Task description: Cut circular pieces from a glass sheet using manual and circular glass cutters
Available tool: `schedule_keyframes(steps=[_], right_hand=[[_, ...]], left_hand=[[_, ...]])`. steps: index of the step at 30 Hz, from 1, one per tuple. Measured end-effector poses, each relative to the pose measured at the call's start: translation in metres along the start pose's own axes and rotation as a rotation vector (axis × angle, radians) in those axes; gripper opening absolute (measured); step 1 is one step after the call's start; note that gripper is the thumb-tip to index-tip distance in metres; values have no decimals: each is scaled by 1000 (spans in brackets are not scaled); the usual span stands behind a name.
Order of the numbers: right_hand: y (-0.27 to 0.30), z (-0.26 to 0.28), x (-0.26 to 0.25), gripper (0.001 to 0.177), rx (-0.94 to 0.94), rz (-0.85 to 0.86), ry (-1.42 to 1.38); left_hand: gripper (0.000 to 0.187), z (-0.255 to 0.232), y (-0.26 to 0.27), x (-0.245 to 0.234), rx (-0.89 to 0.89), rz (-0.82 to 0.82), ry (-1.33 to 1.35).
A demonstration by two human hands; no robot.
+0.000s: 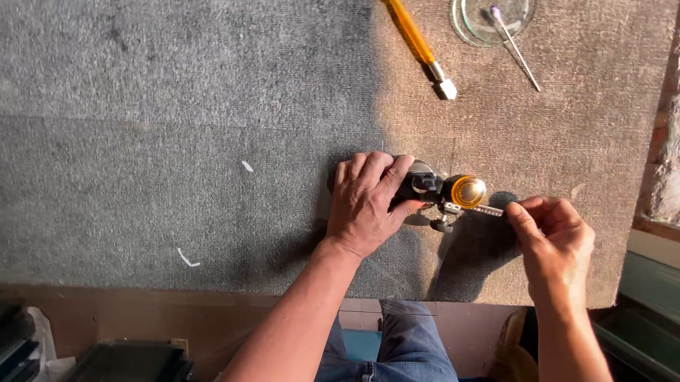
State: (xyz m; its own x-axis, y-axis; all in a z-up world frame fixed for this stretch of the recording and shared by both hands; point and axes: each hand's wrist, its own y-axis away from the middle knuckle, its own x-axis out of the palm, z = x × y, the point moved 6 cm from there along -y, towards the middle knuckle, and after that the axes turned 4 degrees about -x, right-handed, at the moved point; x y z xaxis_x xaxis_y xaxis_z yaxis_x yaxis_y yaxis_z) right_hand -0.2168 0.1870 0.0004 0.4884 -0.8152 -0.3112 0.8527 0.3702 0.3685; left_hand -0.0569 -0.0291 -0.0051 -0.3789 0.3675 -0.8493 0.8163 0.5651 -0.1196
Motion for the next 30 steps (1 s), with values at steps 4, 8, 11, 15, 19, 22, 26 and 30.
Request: schedule_keyframes(steps=[4, 8, 11, 15, 19, 22, 26, 30], right_hand=[[12, 54, 6, 21, -553, -46, 787], [21, 96, 50, 23, -996, 86, 726], [17, 102, 91, 27, -1157, 234, 682], [16, 107, 106, 21, -1169, 359, 690], [15, 113, 113, 21, -1168, 389, 659], [17, 119, 118, 19, -1164, 422, 675], [5, 114, 119, 17, -1062, 506, 644], [-9, 109, 121, 18, -944, 612, 621]], left_hand=[[64, -2, -1, -2, 0, -56, 23], [67, 0, 2, -2, 9, -72, 59], [67, -5, -2, -9, -22, -67, 38], [66, -5, -2, -13, -38, -83, 71], [63, -2, 0, -6, -10, -45, 36], [64, -2, 1, -1, -4, -40, 34], [61, -2, -1, -8, -31, -35, 109], [63, 0, 3, 1, -15, -12, 92]])
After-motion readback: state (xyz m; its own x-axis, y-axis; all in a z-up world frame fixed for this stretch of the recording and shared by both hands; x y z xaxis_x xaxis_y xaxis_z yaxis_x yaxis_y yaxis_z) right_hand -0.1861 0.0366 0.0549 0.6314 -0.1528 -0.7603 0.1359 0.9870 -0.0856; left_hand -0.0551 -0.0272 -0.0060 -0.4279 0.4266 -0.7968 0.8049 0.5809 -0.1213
